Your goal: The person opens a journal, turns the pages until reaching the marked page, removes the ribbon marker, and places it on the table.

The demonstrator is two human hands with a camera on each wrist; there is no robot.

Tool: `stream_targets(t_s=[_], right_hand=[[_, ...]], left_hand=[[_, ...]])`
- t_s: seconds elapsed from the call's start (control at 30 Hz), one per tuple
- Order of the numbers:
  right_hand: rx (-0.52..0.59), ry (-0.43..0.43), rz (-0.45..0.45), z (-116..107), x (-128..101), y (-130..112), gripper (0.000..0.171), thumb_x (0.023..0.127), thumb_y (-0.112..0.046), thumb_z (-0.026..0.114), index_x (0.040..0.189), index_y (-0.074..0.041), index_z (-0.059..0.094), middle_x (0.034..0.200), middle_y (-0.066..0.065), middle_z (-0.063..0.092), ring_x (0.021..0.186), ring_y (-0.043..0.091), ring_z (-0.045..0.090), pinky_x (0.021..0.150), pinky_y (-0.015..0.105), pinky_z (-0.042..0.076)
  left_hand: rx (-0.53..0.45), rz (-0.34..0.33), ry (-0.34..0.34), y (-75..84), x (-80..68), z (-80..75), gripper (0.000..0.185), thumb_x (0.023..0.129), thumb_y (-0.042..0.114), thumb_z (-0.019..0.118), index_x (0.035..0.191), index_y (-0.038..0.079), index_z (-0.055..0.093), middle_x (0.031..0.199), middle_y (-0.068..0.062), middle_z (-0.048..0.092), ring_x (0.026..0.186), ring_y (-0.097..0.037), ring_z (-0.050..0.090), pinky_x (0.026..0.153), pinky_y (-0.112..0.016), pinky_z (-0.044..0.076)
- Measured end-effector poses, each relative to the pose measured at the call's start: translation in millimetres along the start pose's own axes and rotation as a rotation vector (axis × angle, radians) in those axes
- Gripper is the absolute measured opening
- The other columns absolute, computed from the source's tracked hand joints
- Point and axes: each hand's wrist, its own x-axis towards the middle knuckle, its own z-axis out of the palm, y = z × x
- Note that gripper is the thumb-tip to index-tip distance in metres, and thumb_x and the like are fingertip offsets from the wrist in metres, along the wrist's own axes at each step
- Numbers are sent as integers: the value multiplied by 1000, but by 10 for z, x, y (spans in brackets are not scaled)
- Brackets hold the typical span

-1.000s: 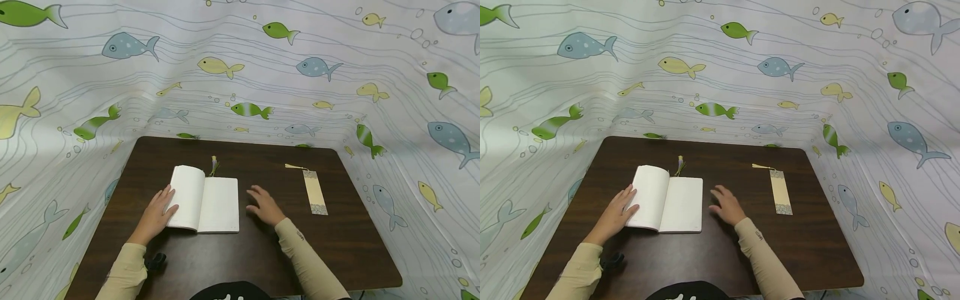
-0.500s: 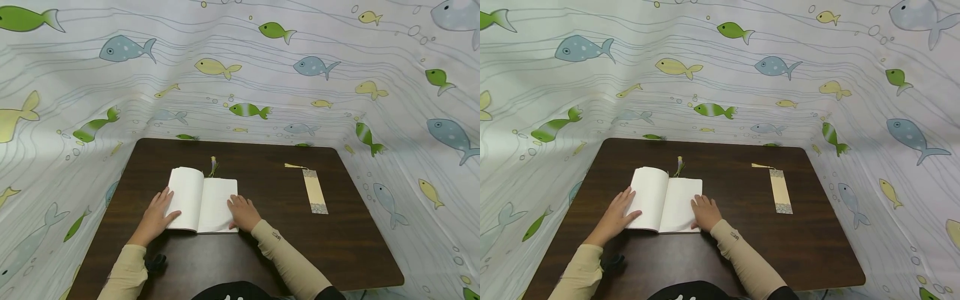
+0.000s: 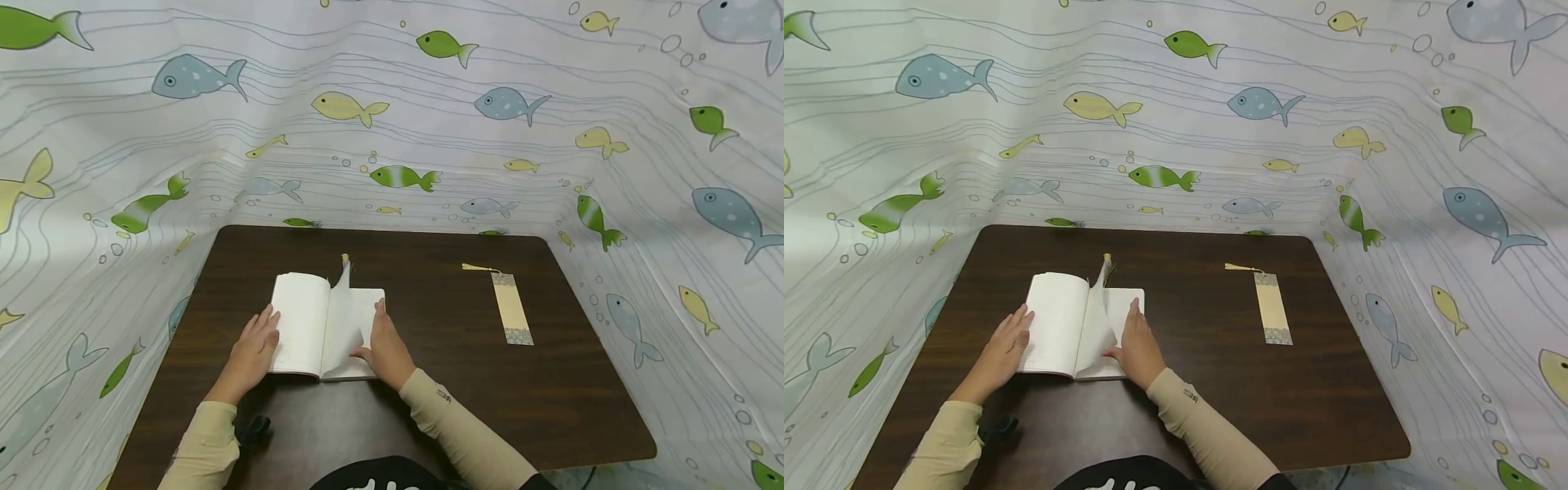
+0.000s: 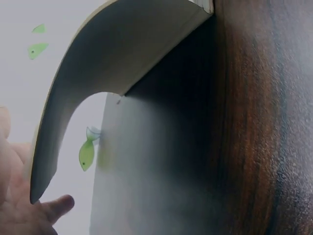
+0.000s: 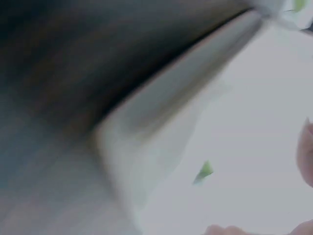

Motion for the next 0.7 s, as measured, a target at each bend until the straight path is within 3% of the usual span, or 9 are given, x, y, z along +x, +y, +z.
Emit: stream_targets(t_s=[0.1,0.2,0.33,0.43,0.57,0.7], right_hand=[[217,-144,-69,-77,29,-164,102,97,-34,69,156,13,0,162,25,29,148,33,33,117,41,35],[326,-310,-135,-101,81,-285,86,104,-34,58,160,4,4,166,18,22,152,26,25,121,37,28],[273,-439,-215,-15,149,-387,74,106,-35,53,161,-1,18,168,14,19,154,22,20,122,33,23],[177,-492,-279,89,174,-432,68,106,-37,53,160,-4,28,168,10,23,154,18,21,121,34,27],[109,-512,-329,177,174,-429,58,107,-34,52,158,-10,38,167,3,27,153,15,23,120,38,31],[88,-463,-285,174,176,-331,56,107,-23,53,159,-10,35,164,3,34,149,15,33,118,34,34]], left_hand=[[-31,-2,11,24,-8,-13,56,113,30,28,155,-7,31,166,-26,17,145,-60,13,101,-85,13],[-54,1,18,39,-24,-25,57,113,30,24,155,-9,29,165,-27,16,145,-61,12,101,-86,12],[-105,9,19,58,-51,-48,63,113,36,15,154,-9,29,165,-29,15,145,-61,11,103,-85,10],[-143,19,11,62,-49,-67,64,113,37,17,154,-11,27,164,-31,13,145,-62,9,105,-83,9],[-97,6,-6,26,-14,-60,67,110,36,40,154,-12,25,163,-34,13,145,-61,11,110,-78,12],[1,-25,-34,-61,6,-9,80,103,35,60,156,-11,20,161,-36,15,144,-62,14,110,-77,18]])
